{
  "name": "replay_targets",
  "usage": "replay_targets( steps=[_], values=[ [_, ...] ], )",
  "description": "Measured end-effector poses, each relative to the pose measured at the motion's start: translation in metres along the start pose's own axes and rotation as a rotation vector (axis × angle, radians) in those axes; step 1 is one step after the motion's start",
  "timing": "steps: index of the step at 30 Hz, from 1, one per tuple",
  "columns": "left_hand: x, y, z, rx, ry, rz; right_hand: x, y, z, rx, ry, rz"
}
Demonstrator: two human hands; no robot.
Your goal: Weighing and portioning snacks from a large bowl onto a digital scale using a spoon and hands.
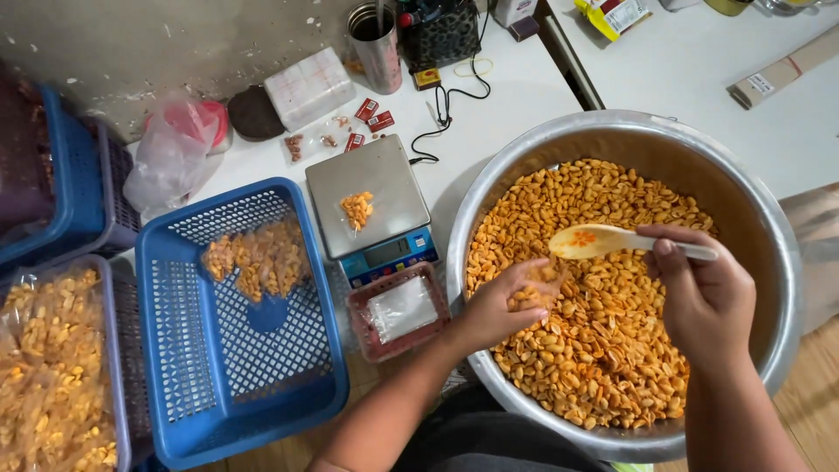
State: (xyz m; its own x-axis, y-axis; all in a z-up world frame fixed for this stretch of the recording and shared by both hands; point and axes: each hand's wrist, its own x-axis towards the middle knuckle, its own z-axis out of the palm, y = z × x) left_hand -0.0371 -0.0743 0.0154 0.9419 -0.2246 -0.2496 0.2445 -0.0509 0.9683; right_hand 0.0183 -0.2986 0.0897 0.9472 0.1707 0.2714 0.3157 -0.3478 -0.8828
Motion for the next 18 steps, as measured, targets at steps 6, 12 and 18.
replay_targets(
  steps=[6,12,18],
  values=[
    [0.023,-0.051,-0.032,-0.331,-0.041,0.27,0.007,0.032,0.009,-0.145,0.028,0.086],
    [0.037,-0.055,-0.174,0.003,0.751,0.483,0.004,0.071,0.034,-0.204,-0.108,0.425],
    [0.041,-0.117,-0.226,0.986,1.027,0.343,-0.002,0.1,0.041,-0.199,-0.161,0.448]
  ],
)
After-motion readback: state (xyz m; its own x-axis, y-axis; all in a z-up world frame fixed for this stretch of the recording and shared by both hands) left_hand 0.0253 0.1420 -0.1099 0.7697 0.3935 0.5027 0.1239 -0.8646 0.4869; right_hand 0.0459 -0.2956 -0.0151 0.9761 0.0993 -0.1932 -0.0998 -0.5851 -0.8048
